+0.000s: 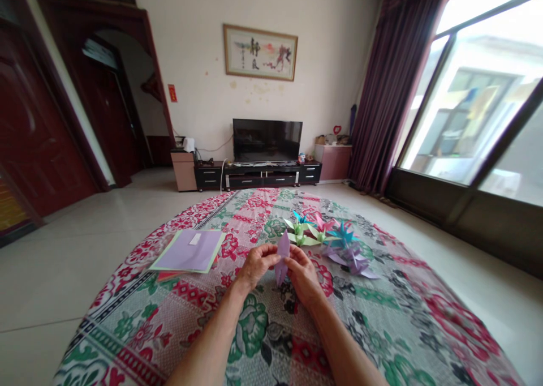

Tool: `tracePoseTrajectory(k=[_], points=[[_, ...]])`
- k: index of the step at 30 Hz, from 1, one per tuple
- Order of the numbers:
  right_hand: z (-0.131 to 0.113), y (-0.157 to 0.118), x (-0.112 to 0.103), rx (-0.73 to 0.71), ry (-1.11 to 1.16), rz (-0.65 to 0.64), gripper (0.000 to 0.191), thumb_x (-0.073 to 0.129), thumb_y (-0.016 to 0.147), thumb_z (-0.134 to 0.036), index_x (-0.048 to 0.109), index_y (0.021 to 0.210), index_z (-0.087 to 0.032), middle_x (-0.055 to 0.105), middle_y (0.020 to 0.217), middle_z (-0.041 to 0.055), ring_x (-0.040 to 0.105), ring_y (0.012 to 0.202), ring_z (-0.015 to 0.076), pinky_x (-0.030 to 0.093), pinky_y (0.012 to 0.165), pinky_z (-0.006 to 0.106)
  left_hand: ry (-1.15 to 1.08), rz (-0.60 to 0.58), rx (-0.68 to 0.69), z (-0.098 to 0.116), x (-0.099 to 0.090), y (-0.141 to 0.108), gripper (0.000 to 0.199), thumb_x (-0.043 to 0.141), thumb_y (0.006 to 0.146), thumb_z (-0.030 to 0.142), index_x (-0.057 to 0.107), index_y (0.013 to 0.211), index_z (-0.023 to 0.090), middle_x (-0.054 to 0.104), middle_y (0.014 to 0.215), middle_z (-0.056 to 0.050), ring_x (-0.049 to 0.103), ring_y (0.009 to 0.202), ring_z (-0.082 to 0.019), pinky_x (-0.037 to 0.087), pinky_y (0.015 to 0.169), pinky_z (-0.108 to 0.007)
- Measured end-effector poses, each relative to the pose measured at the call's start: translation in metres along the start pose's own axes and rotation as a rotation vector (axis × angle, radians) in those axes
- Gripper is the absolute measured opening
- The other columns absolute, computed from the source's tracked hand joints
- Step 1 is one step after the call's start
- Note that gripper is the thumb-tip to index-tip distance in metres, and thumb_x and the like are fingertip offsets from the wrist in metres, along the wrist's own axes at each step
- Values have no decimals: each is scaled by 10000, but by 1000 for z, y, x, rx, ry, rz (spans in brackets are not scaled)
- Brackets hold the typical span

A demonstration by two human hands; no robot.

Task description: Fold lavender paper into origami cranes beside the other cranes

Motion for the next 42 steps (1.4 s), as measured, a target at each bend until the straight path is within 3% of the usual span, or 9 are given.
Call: tracePoseTrajectory(k=[4, 9, 16, 23, 29, 33, 37, 42], points=[[2, 0, -2, 20, -60, 4, 338, 740, 619, -302, 630, 924, -209, 652, 781, -7, 575, 624, 124, 446, 601, 246, 37, -2, 15, 3, 2, -1, 222, 640, 629, 253, 657, 807, 122, 615, 674, -17, 499, 569, -99, 385, 570, -224], [-1, -1, 0, 11, -199, 1, 328, 710, 650, -378, 657, 910, -185, 656, 718, 2, 550, 577, 126, 422, 547, 234, 86, -3, 27, 5, 2, -1, 250, 621, 637, 252, 664, 850, 129, 575, 603, 9, 449, 515, -82, 339, 512, -202], [-2, -4, 4, -1, -317, -12, 326, 719, 614, -421, 651, 820, -177, 636, 668, -3, 507, 527, 109, 393, 499, 216, 141, 109, 76, 6, -12, 2, 228, 617, 660, 347, 669, 725, 135, 517, 520, 31, 405, 468, -78, 318, 485, -208], [-1, -2, -4, -16, -269, 61, 263, 706, 631, -413, 645, 766, -196, 610, 642, -34, 478, 512, 88, 383, 504, 210, 201, 120, 111, 7, -13, 2, 235, 653, 633, 361, 661, 694, 134, 531, 521, 32, 424, 471, -83, 326, 477, -210], [-3, -4, -1, -5, -283, 12, 266, 700, 648, -409, 663, 796, -191, 632, 689, -16, 519, 562, 105, 415, 539, 217, 134, 104, 62, 6, -11, 0, 241, 660, 631, 364, 651, 700, 133, 534, 517, 31, 429, 462, -78, 344, 481, -207], [6, -7, 12, 101, -290, -121, 309, 711, 631, -416, 671, 836, -188, 658, 750, 9, 564, 616, 135, 441, 580, 241, 89, 161, 66, 4, -18, 2, 249, 663, 623, 362, 646, 711, 129, 559, 546, 17, 446, 464, -81, 351, 482, -208], [8, -7, 17, 104, -345, -150, 281, 726, 600, -403, 666, 759, -178, 621, 639, -23, 480, 509, 86, 368, 494, 204, 72, 161, 77, 6, -20, 1, 267, 661, 631, 388, 637, 712, 134, 533, 524, 29, 413, 449, -68, 323, 463, -196], [7, -7, 18, 76, -428, -142, 269, 736, 570, -397, 649, 668, -162, 575, 567, -43, 413, 470, 62, 302, 461, 194, 63, 159, 73, 7, -19, -1, 304, 665, 623, 419, 563, 575, 137, 459, 470, 46, 353, 431, -53, 271, 438, -188]])
Point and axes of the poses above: each hand's wrist, its own y-axis towards the middle knuckle, its own x-axis out of the palm, z = x × y, the point moved 10 cm from there along y, towards the middle knuckle
